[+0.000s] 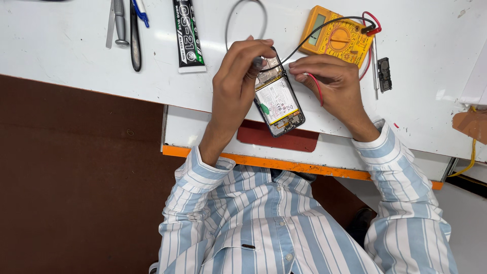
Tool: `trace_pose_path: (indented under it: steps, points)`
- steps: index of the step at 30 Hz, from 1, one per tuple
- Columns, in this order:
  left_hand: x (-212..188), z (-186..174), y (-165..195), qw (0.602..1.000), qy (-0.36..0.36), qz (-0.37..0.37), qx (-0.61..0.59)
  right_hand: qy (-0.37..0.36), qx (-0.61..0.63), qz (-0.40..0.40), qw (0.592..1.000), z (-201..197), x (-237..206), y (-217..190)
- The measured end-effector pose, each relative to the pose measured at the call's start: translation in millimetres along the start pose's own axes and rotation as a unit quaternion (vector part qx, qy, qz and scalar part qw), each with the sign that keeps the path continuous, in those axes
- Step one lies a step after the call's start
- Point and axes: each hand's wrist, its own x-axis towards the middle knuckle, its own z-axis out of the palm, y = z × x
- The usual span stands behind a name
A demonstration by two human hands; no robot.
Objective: The person uses a multimeter to test electrical continuity on the exposed circuit board of a disassembled smartphone. They place the battery back into the phone and continue testing various points on the board with the multimeter probes.
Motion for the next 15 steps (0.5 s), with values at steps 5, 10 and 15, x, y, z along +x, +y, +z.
trace_pose_path:
  steps: [5, 10, 15]
  points:
    - [12.8, -14.1, -4.0, 0.952, -0.019, 0.147, 0.269, 0.038, 0.057, 0.044, 0.997, -0.8, -1.9, -0.4]
    - [18.9, -25.7, -11.5, 0.853, -0.040, 0.277, 0.440, 0.024, 0.166, -0.032, 0.985, -4.0, -3.2, 1.1]
    - [12.6, -19.5, -7.0, 0.807, -0.098, 0.333, 0.479, -0.028, 0.174, 0.019, 0.984, -4.8, -3.1, 4.9]
